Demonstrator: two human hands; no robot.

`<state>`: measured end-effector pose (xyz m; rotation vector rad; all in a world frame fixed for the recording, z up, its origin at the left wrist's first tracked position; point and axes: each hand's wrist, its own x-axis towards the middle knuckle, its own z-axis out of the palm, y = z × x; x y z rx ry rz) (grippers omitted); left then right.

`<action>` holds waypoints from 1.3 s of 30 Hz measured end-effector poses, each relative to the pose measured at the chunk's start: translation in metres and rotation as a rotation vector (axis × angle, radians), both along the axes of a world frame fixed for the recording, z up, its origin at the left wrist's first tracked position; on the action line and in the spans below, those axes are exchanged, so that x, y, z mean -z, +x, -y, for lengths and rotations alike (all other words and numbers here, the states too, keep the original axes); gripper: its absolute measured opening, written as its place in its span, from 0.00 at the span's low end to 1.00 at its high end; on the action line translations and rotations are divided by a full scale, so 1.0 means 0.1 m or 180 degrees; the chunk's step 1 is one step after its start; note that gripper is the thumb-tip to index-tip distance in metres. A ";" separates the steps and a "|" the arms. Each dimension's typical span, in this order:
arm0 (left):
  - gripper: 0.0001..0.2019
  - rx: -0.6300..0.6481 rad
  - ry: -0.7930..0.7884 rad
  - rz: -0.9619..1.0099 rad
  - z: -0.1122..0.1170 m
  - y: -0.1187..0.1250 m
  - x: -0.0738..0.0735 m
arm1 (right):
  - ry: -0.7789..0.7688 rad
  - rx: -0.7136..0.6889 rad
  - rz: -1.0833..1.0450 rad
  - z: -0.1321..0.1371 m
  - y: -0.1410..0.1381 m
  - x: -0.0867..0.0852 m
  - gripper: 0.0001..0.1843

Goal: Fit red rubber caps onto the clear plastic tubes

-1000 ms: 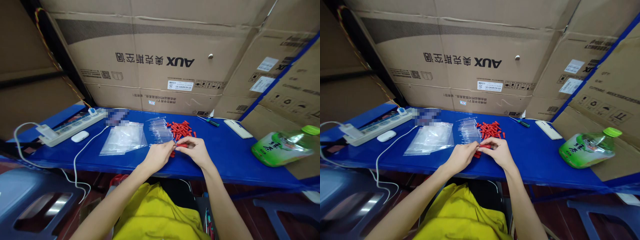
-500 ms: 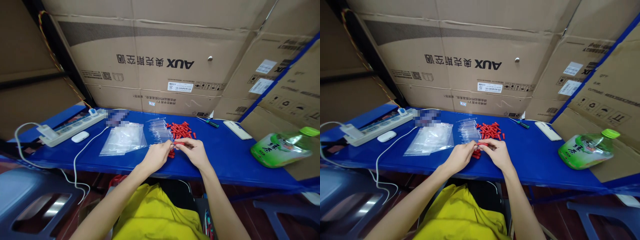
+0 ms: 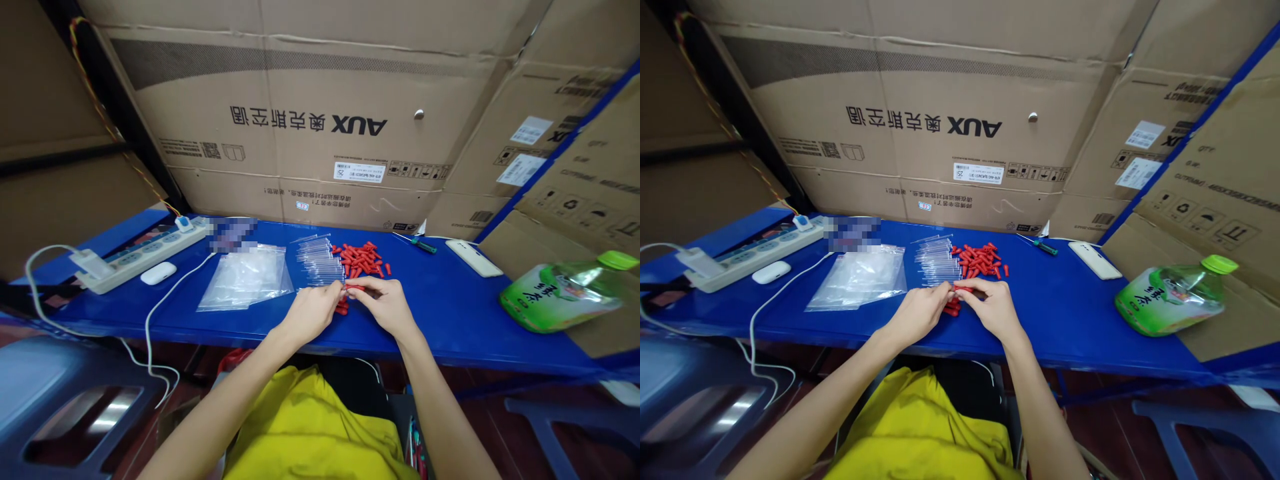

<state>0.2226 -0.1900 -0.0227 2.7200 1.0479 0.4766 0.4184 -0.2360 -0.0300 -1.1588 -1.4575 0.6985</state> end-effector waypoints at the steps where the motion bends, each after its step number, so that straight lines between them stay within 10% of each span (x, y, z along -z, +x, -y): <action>1: 0.12 -0.0003 0.0006 -0.0025 0.00 0.00 0.00 | 0.0008 0.0012 0.0025 0.00 0.00 0.00 0.09; 13: 0.12 -0.0073 0.0071 -0.0315 0.02 0.03 -0.01 | 0.0221 0.0019 0.0656 0.02 0.02 -0.08 0.07; 39: 0.17 0.0152 -0.0039 0.0056 0.02 0.01 -0.01 | -0.0510 -0.0298 -0.0711 0.04 0.15 -0.12 0.16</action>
